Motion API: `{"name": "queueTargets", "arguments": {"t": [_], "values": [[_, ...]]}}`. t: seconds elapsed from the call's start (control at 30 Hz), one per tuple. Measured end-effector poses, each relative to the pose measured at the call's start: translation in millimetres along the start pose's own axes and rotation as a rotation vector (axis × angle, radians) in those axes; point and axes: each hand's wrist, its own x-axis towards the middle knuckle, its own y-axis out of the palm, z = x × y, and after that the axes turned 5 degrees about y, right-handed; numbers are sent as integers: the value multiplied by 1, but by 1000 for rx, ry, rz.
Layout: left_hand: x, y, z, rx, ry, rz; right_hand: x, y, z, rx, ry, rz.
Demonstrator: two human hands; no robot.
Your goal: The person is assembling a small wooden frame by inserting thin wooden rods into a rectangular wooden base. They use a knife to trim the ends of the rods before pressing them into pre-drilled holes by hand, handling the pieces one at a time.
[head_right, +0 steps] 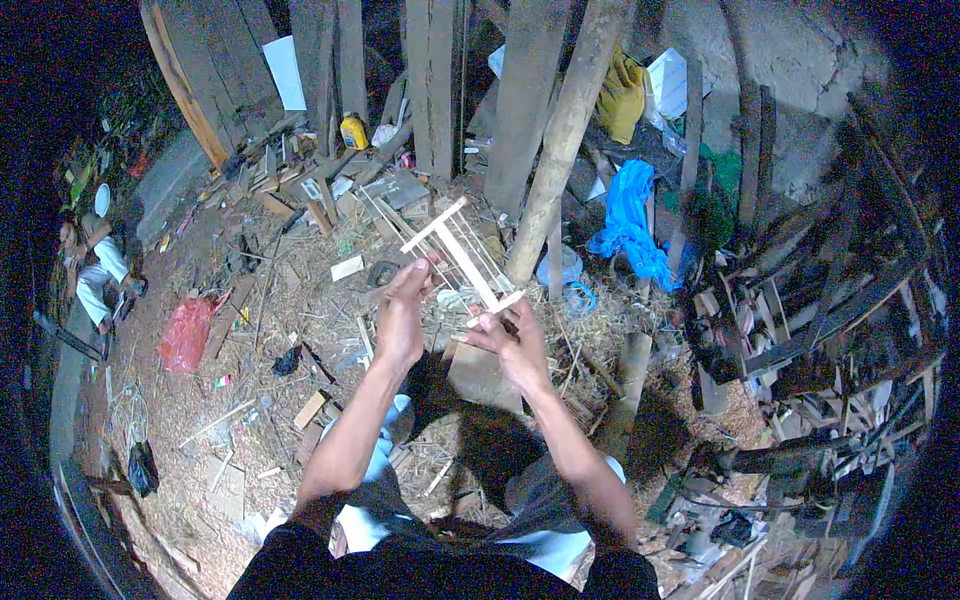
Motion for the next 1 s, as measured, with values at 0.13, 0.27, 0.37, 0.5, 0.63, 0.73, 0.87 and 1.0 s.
{"name": "queueTargets", "arguments": {"t": [0.13,0.27,0.37,0.5,0.63,0.73,0.87,1.0], "values": [[-4,6,3,72,55,-25,-5,5,8,31,-41,-36],[-7,5,6,144,76,-8,-6,5,10,16,-49,-43],[-10,7,-1,208,35,34,-6,1,12,17,-36,-44],[5,-7,-1,-49,32,-7,-9,4,18,-17,-19,-35],[5,-13,8,-308,-105,-129,-7,7,9,-55,-3,-42],[5,-15,11,-358,-125,-153,-7,10,6,-64,-7,-28],[5,-13,11,-419,-129,-234,-10,18,6,-80,-8,-22],[6,-7,14,-352,-101,-322,-15,26,6,-46,-10,-52]]}}
